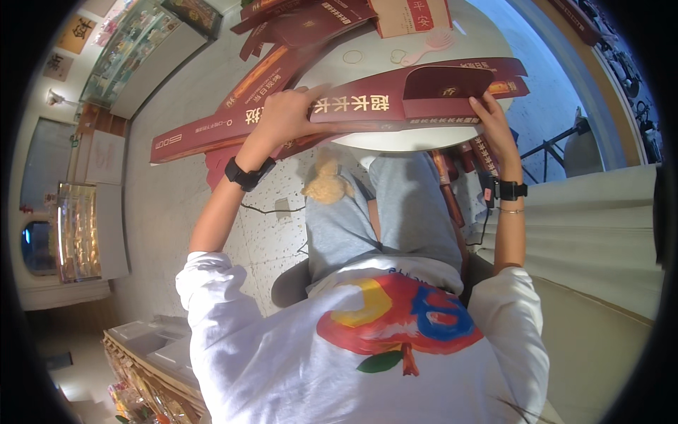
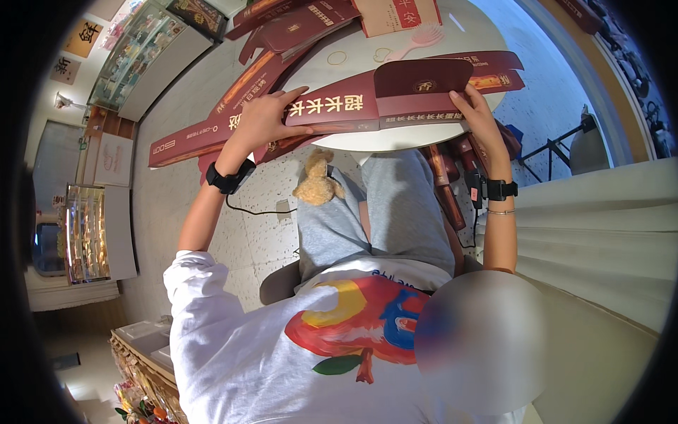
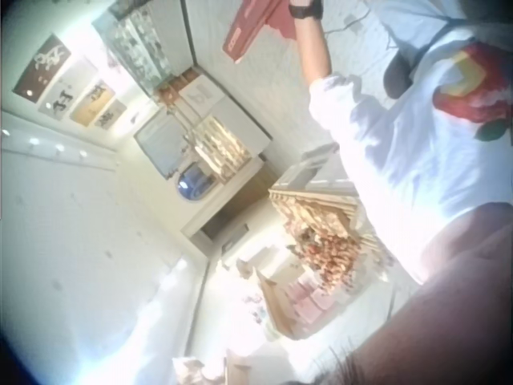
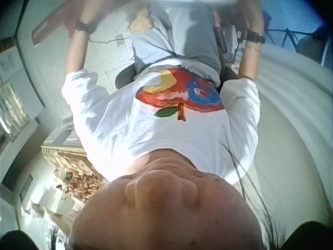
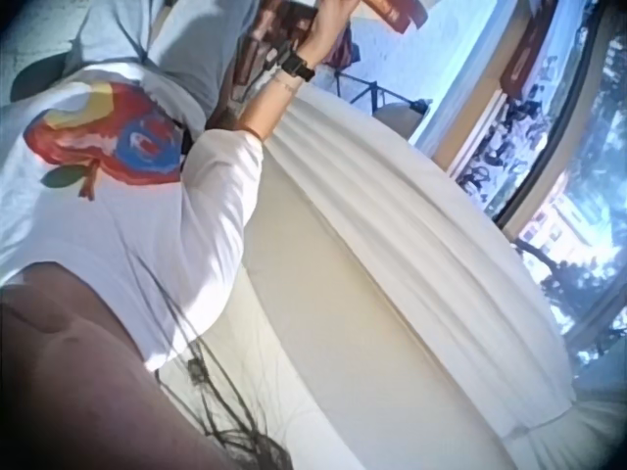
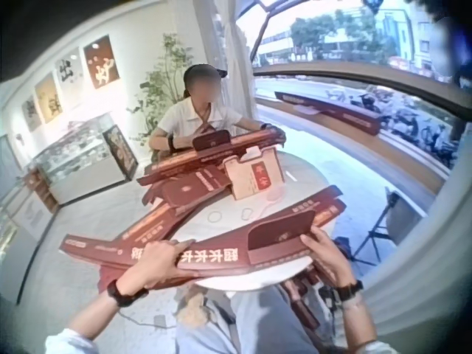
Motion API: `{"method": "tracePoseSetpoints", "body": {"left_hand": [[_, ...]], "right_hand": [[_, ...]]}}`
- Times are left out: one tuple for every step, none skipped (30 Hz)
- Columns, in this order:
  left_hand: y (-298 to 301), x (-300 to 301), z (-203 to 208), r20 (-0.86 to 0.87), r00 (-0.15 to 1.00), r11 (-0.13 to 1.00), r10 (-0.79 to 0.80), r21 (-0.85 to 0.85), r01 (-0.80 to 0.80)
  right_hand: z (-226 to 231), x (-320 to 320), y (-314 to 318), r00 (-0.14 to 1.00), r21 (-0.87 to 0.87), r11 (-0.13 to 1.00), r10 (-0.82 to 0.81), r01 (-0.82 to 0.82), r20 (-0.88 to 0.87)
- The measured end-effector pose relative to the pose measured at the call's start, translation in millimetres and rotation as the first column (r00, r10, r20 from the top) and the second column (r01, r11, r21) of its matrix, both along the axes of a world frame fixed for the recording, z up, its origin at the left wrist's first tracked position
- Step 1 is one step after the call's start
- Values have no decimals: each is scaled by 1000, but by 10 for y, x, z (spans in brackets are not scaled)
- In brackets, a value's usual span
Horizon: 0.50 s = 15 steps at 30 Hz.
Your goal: The person assembles flat-packed cardboard boxes by folding and interlocking the flaps. They handle multiple identical red boxes, folding side panels and locking tabs to form rectangular containers.
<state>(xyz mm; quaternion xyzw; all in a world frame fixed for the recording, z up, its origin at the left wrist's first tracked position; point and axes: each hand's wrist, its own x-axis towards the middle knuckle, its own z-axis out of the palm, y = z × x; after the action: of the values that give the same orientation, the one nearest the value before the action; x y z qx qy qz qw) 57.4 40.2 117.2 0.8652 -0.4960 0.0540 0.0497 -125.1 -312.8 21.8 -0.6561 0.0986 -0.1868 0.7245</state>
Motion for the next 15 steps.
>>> {"method": "tracePoseSetpoints", "body": {"left_hand": [[5,3,3,-8,1000,1000,6,-4,-6],[-2,3,5,-7,1000,1000,17,14,-17],[-14,4,7,-5,1000,999,29,31,-29],[-10,2,4,-3,999,998,44,49,-44],[-12,1,8,-26,996,996,81,41,-80],[-17,0,21,-49,992,993,117,34,-115],[-42,6,44,-73,986,989,147,28,-145],[-51,-4,88,-97,986,990,138,51,-134],[-47,-36,154,-120,984,990,130,74,-122],[-49,-71,205,-143,982,990,120,96,-107],[-56,-95,225,-149,979,987,139,96,-125],[-59,-126,241,-151,979,988,135,94,-122],[-46,-155,272,-152,979,988,138,92,-125],[-40,-154,292,-152,978,988,141,89,-128],[12,-91,189,-83,993,996,83,22,-81]], "right_hand": [[2,17,7,1000,-25,1000,-3,3,2],[5,19,18,1000,-49,999,-7,7,4],[14,3,30,1000,-26,1000,-16,17,7],[38,-11,60,1000,-3,1000,-22,22,11],[60,-27,84,1000,20,999,-27,27,15],[64,-41,93,999,43,999,-32,31,18],[55,-55,77,1000,33,999,-28,28,10],[41,-56,53,1000,22,999,-24,24,3],[26,-53,27,1000,12,1000,-20,20,-5],[12,-59,5,999,17,999,-39,39,20],[-2,-58,-15,997,22,998,-59,58,45],[-24,-53,-43,994,27,997,-79,77,70],[-46,-7,-31,985,78,990,-125,116,122],[-62,-6,-28,982,75,988,-143,135,121],[-88,1,-10,980,72,986,-161,153,119]]}}
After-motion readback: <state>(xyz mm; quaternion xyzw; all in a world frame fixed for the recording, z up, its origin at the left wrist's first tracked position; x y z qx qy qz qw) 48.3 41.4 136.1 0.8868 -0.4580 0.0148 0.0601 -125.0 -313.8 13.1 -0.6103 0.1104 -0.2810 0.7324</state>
